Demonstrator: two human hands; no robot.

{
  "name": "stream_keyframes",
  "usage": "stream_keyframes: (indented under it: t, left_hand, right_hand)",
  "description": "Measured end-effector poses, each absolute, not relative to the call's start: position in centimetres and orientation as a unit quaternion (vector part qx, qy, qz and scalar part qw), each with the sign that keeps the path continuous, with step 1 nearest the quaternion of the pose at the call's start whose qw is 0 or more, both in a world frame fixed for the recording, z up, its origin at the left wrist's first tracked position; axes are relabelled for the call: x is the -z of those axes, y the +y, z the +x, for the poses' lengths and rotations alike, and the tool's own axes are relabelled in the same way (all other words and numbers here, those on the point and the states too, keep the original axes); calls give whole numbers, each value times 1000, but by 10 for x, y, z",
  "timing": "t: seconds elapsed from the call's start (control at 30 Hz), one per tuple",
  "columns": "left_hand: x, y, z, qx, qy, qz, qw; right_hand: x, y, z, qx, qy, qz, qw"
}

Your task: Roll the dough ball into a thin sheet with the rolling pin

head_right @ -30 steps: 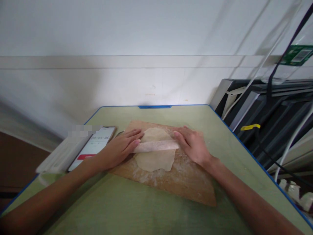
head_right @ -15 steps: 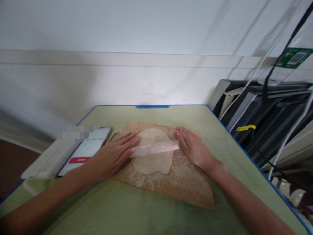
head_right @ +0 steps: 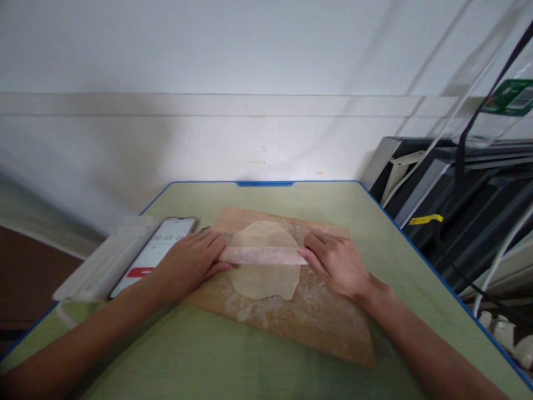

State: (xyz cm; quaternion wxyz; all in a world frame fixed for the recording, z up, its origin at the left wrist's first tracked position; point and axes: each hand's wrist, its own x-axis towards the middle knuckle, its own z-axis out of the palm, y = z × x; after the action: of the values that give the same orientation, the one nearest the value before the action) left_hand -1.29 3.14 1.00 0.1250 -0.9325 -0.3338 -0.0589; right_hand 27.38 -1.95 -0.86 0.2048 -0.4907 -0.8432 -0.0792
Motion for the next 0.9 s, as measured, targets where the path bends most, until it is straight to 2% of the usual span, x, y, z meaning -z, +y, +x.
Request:
stream_keyframes:
  t: [0.13, 0.4, 0.73, 0.9]
  left_hand:
    - [-15, 37, -21, 45, -372, -917, 139]
    - [-11, 42, -25, 53, -363, -927, 79]
    - [-8, 42, -24, 56, -372, -923, 84]
    - [-9, 41, -23, 63, -373, -922, 84]
  right_hand:
    - [10, -20, 269, 60, -852, -481, 195]
    - [10, -21, 269, 16, -852, -500, 154]
    - [13, -19, 273, 29, -856, -497, 137]
    - [12, -19, 272, -11, -852, -501, 152]
